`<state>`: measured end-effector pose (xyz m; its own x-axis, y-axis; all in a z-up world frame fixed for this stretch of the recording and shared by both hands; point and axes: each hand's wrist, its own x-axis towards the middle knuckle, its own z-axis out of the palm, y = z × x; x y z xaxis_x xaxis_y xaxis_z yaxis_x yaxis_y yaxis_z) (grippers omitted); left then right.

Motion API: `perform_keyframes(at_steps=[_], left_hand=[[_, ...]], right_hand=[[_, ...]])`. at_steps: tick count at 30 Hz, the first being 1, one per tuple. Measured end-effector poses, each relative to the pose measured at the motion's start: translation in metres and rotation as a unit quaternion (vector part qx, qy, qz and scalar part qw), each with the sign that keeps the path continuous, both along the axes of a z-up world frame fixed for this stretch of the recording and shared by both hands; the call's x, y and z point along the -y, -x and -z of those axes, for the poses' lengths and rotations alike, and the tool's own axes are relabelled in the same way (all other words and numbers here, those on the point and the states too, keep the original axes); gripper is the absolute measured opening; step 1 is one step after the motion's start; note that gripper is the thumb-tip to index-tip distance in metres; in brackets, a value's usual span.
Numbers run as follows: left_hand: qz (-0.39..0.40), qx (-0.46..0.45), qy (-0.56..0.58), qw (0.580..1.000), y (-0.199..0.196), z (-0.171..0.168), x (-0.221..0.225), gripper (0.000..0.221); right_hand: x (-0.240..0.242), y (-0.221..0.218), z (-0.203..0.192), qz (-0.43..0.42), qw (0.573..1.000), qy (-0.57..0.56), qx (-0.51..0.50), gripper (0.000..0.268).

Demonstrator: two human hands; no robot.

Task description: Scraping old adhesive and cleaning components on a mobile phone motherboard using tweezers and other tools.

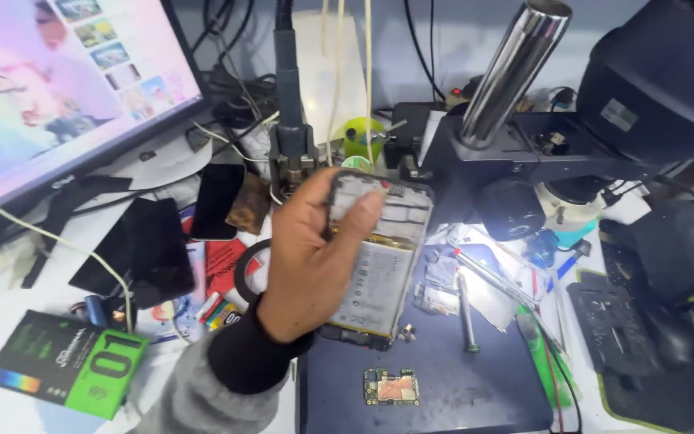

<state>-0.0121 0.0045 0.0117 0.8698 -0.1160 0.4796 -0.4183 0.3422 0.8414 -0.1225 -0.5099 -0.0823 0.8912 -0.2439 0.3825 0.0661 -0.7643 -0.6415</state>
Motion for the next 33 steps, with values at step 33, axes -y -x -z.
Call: perform_keyframes(at_steps=[33], left_hand=[[0.051,-0.013,-0.074,0.996,0.017,0.009,0.035,0.018]], right_hand=[[-0.296,-0.014,-0.041,-0.230,0.952,-0.204,0.006,0.038]])
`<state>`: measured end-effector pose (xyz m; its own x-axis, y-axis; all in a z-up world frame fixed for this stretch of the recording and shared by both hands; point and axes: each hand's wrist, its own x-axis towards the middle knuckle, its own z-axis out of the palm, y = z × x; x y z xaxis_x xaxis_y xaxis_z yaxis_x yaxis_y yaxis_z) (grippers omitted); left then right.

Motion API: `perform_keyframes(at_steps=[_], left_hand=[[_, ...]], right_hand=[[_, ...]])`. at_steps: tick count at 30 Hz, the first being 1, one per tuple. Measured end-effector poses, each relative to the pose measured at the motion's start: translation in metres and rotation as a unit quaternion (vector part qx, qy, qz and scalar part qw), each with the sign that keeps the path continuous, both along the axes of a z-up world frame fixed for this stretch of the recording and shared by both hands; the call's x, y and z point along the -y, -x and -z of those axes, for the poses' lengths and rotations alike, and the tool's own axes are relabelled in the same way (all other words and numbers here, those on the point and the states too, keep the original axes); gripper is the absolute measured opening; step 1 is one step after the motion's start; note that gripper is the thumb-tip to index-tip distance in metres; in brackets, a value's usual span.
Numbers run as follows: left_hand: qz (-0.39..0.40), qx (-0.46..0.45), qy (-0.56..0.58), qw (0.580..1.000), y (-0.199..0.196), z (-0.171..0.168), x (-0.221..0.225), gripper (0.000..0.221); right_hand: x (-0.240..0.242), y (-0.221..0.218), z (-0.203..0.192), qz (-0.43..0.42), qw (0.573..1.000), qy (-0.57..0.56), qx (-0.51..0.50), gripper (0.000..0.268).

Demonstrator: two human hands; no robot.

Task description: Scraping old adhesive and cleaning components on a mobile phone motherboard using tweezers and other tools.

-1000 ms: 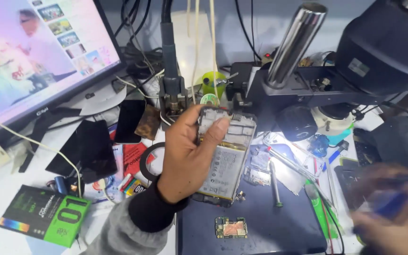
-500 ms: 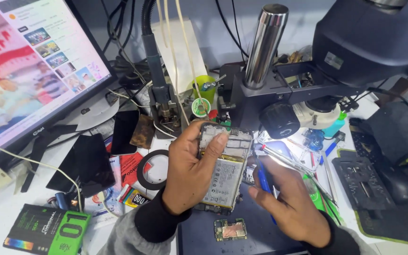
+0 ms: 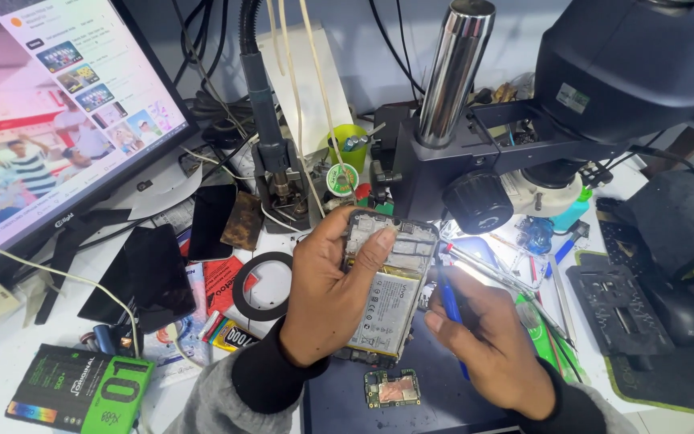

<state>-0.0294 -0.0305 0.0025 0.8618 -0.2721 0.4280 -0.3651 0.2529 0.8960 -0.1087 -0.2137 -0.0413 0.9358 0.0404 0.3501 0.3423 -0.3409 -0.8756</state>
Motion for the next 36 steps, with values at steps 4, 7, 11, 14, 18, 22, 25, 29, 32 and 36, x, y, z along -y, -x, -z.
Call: perform_keyframes(at_steps=[4,7,11,14,18,22,25,29,32,36], left_hand=[[-0.008,0.007,-0.001,1.000,0.001,0.003,0.002,0.020],[-0.012,0.007,0.007,1.000,0.002,0.003,0.003,0.019],[-0.015,0.014,0.009,1.000,0.003,0.004,0.004,0.021],[-0.028,0.018,0.010,0.999,0.003,0.006,0.005,0.022],[-0.031,-0.002,0.026,0.999,0.005,0.006,0.006,0.027],[-0.062,0.001,0.035,0.997,0.007,0.003,0.003,0.027],[-0.104,0.006,0.055,0.993,0.002,0.004,-0.002,0.026],[-0.112,0.017,0.055,0.992,-0.010,-0.006,-0.020,0.019],[-0.133,0.040,0.011,0.990,-0.024,0.003,-0.020,0.021],[-0.075,0.053,-0.031,0.995,-0.023,-0.007,-0.023,0.027]], right_hand=[[0.000,0.000,0.001,-0.005,1.000,-0.022,-0.006,0.037],[-0.001,0.000,-0.001,-0.017,0.999,-0.037,-0.007,0.027],[-0.003,-0.001,0.000,-0.027,0.996,-0.085,-0.020,0.016],[-0.006,-0.002,0.010,-0.016,0.990,-0.138,-0.025,0.018],[-0.014,-0.007,0.017,-0.005,0.980,-0.196,-0.025,0.019],[-0.027,-0.012,0.012,-0.006,0.980,-0.199,0.019,0.023],[-0.026,-0.017,0.027,0.019,0.957,-0.289,0.034,0.022],[-0.010,-0.014,0.026,0.057,0.949,-0.305,0.063,0.011],[-0.008,-0.009,0.011,0.089,0.976,-0.194,0.039,0.021],[-0.003,-0.002,-0.005,0.081,0.992,-0.090,0.027,0.015]])
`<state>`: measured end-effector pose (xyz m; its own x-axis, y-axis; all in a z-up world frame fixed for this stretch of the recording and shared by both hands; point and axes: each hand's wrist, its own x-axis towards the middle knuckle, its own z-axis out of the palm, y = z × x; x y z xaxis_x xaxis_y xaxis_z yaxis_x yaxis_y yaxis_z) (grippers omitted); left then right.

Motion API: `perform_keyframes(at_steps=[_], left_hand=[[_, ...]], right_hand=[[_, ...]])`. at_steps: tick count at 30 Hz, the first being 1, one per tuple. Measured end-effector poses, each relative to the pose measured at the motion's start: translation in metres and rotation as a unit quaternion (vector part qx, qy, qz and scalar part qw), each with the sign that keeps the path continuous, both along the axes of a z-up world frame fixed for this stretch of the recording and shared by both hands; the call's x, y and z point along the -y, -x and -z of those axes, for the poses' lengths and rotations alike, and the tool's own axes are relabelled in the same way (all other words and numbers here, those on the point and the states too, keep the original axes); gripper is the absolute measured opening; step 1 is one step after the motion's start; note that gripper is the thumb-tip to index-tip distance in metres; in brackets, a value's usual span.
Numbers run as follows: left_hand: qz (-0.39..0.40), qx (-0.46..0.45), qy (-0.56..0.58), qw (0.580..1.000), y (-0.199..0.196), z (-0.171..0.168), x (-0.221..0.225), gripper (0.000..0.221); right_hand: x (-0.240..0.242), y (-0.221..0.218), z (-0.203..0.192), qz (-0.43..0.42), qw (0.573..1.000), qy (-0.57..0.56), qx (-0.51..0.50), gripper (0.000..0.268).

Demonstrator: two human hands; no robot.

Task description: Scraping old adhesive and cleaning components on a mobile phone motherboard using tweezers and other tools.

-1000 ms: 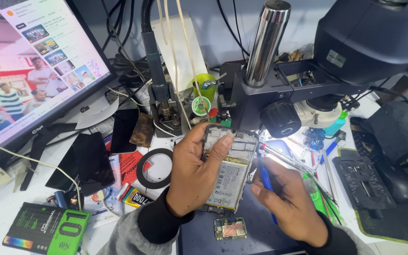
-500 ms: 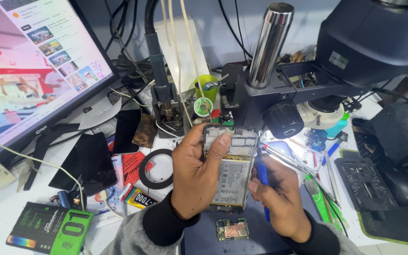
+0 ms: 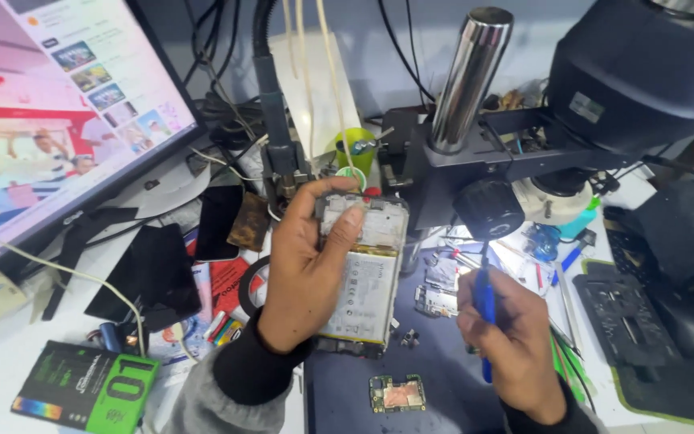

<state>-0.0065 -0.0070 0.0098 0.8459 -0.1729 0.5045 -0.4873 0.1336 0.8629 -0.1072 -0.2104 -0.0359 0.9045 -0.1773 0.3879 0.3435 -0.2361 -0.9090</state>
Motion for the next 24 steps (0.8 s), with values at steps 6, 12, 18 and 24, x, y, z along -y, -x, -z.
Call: perform_keyframes(at_steps=[6,12,18,24], left_hand=[[0.017,-0.013,0.035,0.999,0.009,-0.004,-0.005,0.022],[0.008,0.048,-0.055,0.997,0.010,-0.005,-0.008,0.034],[0.192,0.031,-0.175,0.965,0.011,0.004,0.000,0.033],[0.183,-0.016,-0.172,0.968,0.018,0.001,0.006,0.038]], right_hand=[[0.008,0.003,-0.017,0.011,0.996,0.081,0.023,0.016],[0.012,0.002,-0.015,0.078,0.954,0.282,0.067,0.019],[0.016,0.003,-0.021,-0.090,0.987,0.108,-0.078,0.019],[0.021,-0.005,-0.014,-0.115,0.986,0.068,-0.098,0.008]])
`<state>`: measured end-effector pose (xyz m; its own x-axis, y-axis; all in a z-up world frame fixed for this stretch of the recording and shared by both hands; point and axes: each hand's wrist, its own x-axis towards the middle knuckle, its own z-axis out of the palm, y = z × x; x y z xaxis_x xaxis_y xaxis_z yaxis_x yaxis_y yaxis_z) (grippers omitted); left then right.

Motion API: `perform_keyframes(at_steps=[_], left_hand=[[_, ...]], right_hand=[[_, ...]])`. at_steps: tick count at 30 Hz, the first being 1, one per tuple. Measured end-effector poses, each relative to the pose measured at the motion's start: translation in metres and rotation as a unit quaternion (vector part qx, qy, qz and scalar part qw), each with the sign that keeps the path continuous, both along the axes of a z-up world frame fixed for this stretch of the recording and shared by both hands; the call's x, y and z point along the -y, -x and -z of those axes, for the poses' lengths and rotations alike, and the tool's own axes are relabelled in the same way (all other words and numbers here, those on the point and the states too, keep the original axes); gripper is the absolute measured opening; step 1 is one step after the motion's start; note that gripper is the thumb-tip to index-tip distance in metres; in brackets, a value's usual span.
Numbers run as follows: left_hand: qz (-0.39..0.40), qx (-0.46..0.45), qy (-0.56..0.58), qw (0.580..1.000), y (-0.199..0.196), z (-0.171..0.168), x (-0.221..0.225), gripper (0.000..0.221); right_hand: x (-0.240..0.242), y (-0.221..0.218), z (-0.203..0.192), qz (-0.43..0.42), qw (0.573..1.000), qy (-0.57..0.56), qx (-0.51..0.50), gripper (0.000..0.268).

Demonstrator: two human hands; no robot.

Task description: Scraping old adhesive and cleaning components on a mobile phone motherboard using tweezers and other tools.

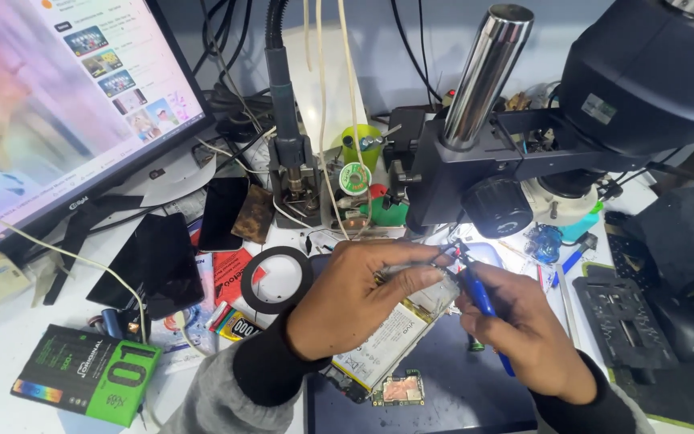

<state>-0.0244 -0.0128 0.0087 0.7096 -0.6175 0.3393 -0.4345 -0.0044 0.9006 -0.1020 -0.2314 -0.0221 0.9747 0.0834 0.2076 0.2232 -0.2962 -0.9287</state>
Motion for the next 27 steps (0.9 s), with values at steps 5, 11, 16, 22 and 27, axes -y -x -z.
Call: perform_keyframes(at_steps=[5,11,16,22,27], left_hand=[[-0.060,0.014,0.016,0.998,0.001,0.006,0.004,0.029],[-0.102,0.047,0.007,0.994,0.000,0.011,0.004,0.034],[-0.095,0.100,0.016,0.990,0.006,0.008,0.004,0.030],[-0.068,0.188,0.006,0.980,0.012,0.020,0.011,0.029],[-0.059,0.218,-0.003,0.974,0.013,0.022,0.014,0.027]], right_hand=[[-0.002,0.000,-0.004,-0.047,0.999,-0.015,0.003,0.016],[0.006,0.000,-0.018,-0.034,0.999,0.031,0.019,0.024],[0.002,0.006,-0.008,0.087,0.986,0.073,0.119,0.012],[-0.015,0.007,-0.008,0.201,0.964,0.076,0.154,0.011],[-0.015,0.006,-0.006,0.198,0.959,0.093,0.182,0.009]])
